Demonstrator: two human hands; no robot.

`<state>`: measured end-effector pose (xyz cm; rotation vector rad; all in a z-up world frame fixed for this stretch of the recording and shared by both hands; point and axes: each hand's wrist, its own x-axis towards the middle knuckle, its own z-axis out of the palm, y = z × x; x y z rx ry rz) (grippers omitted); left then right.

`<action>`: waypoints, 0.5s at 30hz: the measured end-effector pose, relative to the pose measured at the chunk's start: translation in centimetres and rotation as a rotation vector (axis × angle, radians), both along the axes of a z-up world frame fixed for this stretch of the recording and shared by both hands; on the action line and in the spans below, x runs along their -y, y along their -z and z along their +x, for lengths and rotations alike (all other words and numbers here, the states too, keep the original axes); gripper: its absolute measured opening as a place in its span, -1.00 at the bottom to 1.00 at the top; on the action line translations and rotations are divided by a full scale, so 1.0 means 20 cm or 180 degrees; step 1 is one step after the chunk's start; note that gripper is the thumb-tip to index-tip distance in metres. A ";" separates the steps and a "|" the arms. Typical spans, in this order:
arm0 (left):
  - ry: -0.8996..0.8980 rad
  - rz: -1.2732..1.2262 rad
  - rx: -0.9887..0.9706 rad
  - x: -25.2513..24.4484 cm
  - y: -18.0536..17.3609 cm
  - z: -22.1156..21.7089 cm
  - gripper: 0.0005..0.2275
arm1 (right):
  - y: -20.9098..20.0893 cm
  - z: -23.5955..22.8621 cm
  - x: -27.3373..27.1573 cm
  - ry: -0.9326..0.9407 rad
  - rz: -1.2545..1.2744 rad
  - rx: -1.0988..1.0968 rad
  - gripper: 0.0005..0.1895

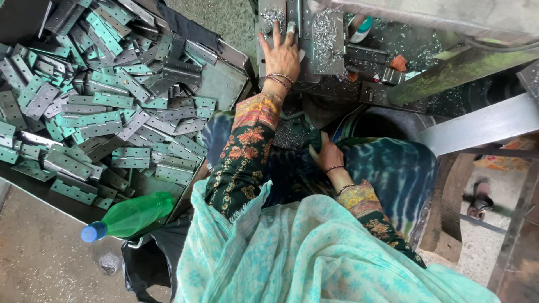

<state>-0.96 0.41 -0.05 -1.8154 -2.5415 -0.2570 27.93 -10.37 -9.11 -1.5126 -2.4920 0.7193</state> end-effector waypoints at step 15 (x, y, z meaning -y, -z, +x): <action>0.0403 -0.0417 -0.0188 0.30 -0.04 0.13 -0.65 | -0.60 -0.11 -0.04 -0.0185 -0.0477 0.0803 -0.27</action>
